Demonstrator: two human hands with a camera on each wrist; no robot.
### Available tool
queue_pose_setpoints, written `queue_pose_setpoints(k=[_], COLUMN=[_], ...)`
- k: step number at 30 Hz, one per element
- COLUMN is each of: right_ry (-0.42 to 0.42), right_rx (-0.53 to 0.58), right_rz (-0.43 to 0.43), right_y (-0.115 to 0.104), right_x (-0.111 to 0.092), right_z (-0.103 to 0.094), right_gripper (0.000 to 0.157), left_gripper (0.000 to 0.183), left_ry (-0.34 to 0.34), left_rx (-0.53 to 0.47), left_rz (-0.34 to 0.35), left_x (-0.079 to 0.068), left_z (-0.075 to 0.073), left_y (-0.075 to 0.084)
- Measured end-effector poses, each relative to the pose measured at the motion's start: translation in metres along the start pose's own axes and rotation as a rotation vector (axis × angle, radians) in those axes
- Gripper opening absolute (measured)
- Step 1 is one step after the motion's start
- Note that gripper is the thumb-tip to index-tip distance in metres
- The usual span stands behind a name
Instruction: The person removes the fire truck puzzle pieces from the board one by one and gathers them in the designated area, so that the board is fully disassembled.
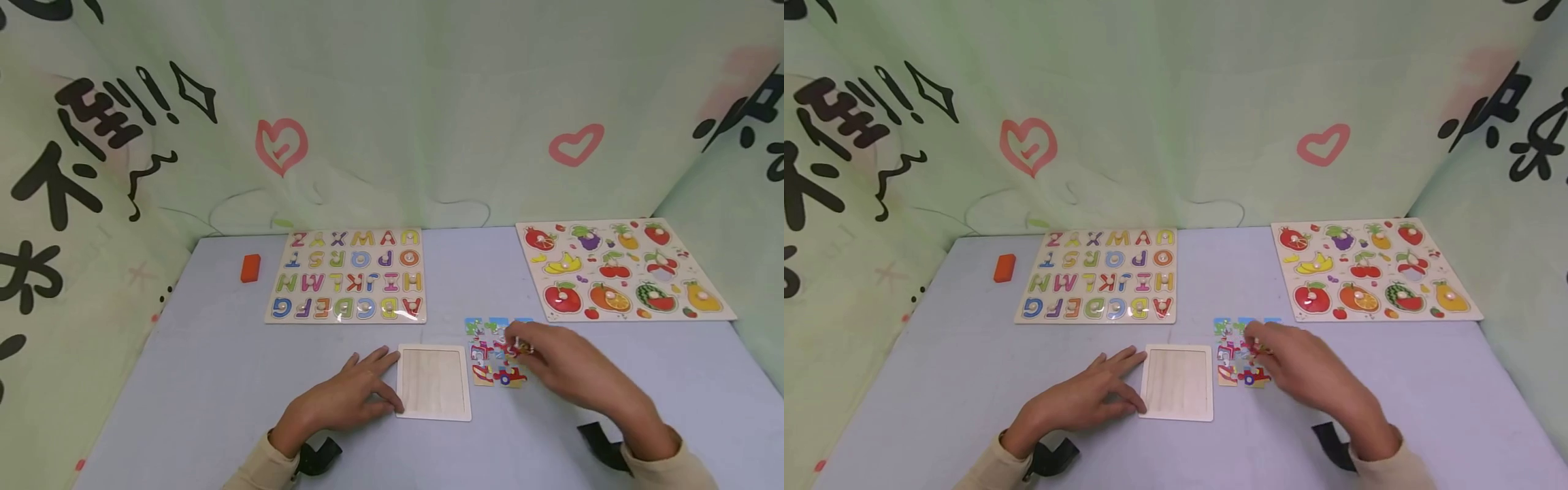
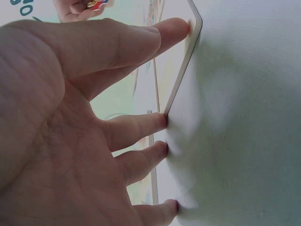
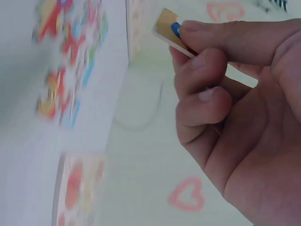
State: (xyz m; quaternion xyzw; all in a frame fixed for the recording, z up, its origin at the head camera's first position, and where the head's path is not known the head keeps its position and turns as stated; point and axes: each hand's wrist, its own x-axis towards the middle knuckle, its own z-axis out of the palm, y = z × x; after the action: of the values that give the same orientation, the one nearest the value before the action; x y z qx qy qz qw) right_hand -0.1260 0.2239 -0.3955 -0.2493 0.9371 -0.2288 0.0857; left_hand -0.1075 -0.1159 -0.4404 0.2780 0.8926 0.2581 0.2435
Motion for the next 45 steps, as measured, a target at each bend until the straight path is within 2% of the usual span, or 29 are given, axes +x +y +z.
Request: queue_pose_setpoints(k=[3, 6, 11, 14, 23, 32, 45], right_ry=[-0.019, -0.089, -0.205, -0.227, -0.181, -0.144, -0.163], right_rx=[0.012, 0.034, 0.065, 0.059, -0.043, -0.070, -0.075], right_rz=[0.074, 0.109, 0.104, 0.097, 0.129, 0.117, 0.127], right_y=[0.021, 0.037, 0.050, 0.051, 0.048, 0.045, 0.046], right_x=[-0.006, -0.010, -0.012, -0.009, -0.006, -0.006, -0.007], right_z=[-0.009, -0.008, 0.003, 0.008, 0.017, 0.021, 0.023], right_gripper=[0.023, 0.022, 0.021, 0.022, 0.034, 0.030, 0.027], left_gripper=[0.015, 0.014, 0.014, 0.014, 0.014, 0.013, 0.013], left_ry=[-0.002, -0.005, -0.004, -0.005, -0.006, -0.003, -0.001], left_rx=[-0.001, 0.000, 0.008, 0.008, -0.008, -0.017, -0.020], left_rz=[-0.005, -0.002, -0.001, -0.009, -0.020, -0.009, 0.000], left_x=[0.001, 0.002, 0.003, 0.002, 0.000, -0.001, 0.000], left_z=[0.000, 0.001, 0.001, 0.000, -0.001, -0.002, -0.001], left_y=[0.000, 0.000, 0.000, 0.000, 0.002, 0.003, 0.002])
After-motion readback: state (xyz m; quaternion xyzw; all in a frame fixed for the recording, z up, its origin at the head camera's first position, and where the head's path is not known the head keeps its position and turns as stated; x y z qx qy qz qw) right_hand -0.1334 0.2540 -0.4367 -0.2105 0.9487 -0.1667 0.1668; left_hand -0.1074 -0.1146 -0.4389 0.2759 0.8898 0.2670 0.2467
